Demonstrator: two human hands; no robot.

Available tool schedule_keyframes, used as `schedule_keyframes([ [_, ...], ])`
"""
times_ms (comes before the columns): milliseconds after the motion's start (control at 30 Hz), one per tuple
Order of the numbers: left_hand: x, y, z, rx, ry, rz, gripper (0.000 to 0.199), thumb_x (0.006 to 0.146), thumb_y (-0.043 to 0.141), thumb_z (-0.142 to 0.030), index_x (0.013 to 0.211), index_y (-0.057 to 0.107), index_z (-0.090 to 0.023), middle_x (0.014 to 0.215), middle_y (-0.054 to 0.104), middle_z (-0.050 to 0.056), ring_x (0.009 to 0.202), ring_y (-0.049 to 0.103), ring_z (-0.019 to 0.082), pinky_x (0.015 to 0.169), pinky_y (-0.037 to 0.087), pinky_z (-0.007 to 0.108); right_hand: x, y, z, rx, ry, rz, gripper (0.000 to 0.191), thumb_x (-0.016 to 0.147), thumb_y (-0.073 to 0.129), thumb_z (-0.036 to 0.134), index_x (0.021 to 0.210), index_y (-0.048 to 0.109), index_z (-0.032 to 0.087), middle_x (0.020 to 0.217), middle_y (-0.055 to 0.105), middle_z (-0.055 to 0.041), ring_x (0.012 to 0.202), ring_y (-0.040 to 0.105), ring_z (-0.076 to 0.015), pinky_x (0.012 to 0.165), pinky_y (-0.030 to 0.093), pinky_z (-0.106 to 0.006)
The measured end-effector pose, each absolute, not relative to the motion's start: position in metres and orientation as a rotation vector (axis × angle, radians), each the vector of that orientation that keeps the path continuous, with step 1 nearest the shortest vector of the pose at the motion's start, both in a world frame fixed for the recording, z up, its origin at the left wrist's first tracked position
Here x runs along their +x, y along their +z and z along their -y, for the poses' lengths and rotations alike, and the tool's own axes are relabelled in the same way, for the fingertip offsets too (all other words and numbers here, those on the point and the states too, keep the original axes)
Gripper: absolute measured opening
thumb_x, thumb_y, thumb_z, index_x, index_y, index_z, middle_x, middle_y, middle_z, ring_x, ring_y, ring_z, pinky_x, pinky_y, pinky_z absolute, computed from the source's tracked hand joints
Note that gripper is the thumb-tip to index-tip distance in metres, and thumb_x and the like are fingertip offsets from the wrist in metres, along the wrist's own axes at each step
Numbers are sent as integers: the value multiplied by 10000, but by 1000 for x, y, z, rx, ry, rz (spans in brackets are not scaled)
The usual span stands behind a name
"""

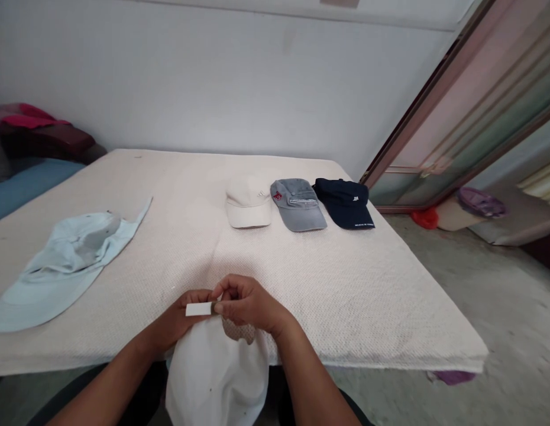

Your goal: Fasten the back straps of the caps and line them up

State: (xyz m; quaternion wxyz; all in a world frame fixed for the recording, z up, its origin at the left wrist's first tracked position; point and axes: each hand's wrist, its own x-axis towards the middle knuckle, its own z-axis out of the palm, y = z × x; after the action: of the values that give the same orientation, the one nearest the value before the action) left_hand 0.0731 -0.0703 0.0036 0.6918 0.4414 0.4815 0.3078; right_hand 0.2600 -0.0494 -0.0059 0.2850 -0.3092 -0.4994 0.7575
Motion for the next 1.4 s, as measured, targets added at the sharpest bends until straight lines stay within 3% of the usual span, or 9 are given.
schedule_keyframes([
  [100, 72, 0, 71, 946, 753, -1075, 242, 598, 789, -212, 834, 733, -198, 903, 723, 49, 854, 619, 215, 768, 450, 305, 258, -5, 48, -870, 2017, 1319, 156, 735, 682, 219, 846, 590, 160, 537, 459, 75, 413, 337, -31, 379, 249, -164],
  [267, 70, -5, 75, 867, 643, -919, 292, 635, 782, -317, 872, 698, -168, 812, 700, 57, 737, 628, 202, 715, 466, 330, 255, -4, 47, -874, 2018, 1305, 137, 743, 668, 227, 824, 581, 161, 529, 452, 78, 402, 316, -30, 372, 242, -169],
  [467, 73, -5, 74, 833, 719, -974, 256, 748, 691, -367, 885, 674, -151, 769, 677, 50, 713, 610, 171, 661, 437, 270, 256, -4, 46, -918, 1973, 1314, 172, 752, 672, 265, 845, 574, 160, 519, 439, 84, 408, 338, -32, 387, 244, -169],
  [633, 69, -5, 73, 751, 750, -944, 249, 706, 724, -370, 776, 627, -152, 645, 619, 4, 556, 540, 118, 543, 386, 228, 270, -2, 47, -899, 2055, 1306, 189, 797, 623, 321, 806, 560, 143, 545, 528, 39, 423, 437, -55, 409, 311, -183],
  [800, 67, -7, 74, 772, 714, -1021, 287, 672, 751, -370, 810, 611, -161, 647, 613, -4, 544, 527, 115, 536, 370, 229, 273, 0, 49, -929, 2098, 1259, 155, 766, 647, 263, 732, 537, 159, 442, 429, 82, 379, 358, -45, 371, 276, -169],
  [1133, 69, -6, 74, 800, 698, -961, 240, 707, 717, -364, 761, 604, -159, 632, 583, -12, 525, 502, 102, 517, 344, 219, 265, 4, 51, -1035, 1993, 1339, 113, 743, 629, 220, 698, 542, 164, 471, 447, 70, 381, 335, -37, 358, 255, -168],
  [1400, 68, -4, 72, 757, 722, -912, 222, 713, 709, -348, 743, 615, -150, 595, 567, -10, 488, 469, 84, 485, 328, 201, 263, -1, 50, -987, 1958, 1280, 184, 727, 678, 297, 728, 554, 161, 486, 423, 76, 404, 329, -41, 380, 245, -176],
])
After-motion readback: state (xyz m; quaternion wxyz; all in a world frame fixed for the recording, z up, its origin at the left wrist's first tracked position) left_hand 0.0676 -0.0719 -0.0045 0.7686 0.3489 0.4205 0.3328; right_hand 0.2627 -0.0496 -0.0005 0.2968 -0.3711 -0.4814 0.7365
